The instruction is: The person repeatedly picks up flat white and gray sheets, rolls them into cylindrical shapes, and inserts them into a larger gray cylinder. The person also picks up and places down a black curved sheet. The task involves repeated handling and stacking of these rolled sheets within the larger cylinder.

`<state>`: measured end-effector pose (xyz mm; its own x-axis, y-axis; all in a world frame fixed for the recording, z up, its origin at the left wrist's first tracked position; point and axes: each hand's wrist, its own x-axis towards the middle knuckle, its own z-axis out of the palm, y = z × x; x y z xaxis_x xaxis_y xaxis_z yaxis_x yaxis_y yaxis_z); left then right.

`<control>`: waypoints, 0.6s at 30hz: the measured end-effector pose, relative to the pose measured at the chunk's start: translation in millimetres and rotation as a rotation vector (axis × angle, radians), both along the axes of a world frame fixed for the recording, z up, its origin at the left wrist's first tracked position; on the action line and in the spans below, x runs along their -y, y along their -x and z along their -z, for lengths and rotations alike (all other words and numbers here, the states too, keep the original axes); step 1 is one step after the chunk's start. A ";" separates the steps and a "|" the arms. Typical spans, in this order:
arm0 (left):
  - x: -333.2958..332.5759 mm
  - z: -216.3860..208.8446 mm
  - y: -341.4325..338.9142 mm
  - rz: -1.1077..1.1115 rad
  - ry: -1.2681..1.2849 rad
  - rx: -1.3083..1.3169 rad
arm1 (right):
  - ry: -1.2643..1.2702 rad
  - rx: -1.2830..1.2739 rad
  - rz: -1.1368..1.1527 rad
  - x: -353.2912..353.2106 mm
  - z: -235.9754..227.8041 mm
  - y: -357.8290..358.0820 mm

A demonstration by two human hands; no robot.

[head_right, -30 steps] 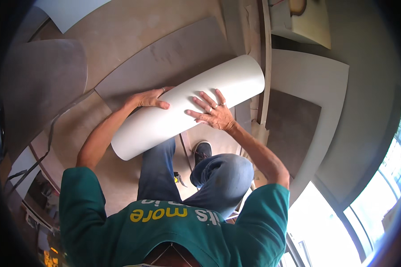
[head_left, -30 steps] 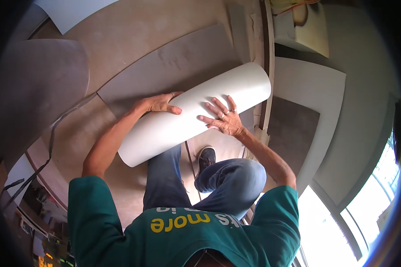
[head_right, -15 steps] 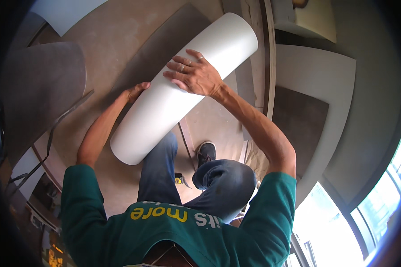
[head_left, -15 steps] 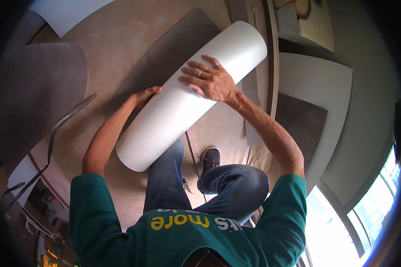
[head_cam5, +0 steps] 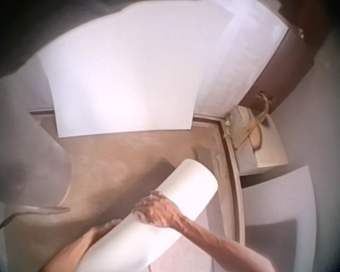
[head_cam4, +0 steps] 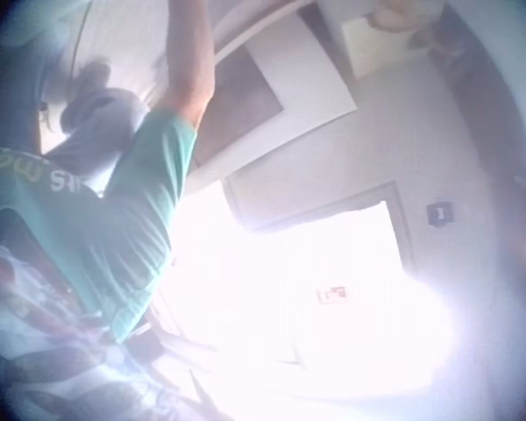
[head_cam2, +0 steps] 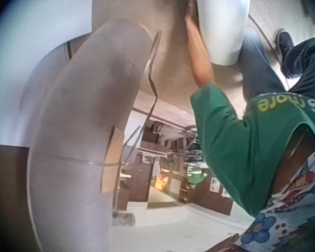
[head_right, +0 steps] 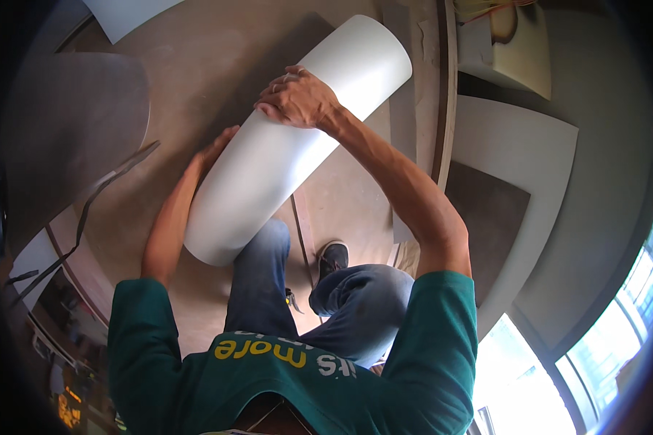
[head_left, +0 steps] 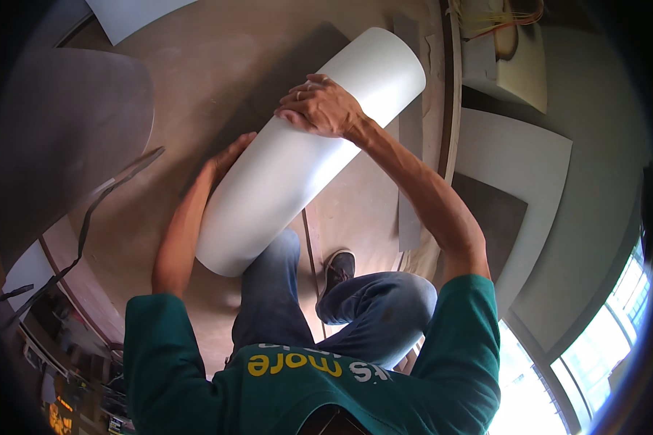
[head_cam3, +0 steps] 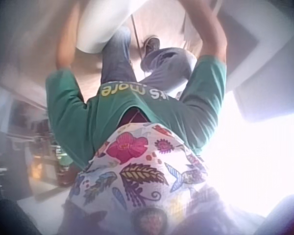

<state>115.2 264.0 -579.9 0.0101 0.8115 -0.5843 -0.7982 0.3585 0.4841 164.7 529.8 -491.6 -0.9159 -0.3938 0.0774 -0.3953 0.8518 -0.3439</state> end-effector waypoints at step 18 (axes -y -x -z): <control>-36.7 -33.0 41.4 0.162 0.418 -0.810 | -0.067 0.184 0.006 7.1 25.8 32.2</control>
<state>73.8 300.7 -546.9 -0.4348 0.5571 -0.7075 -0.1975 0.7076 0.6785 132.5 522.7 -517.4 -0.9146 -0.3867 -0.1183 -0.3254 0.8775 -0.3523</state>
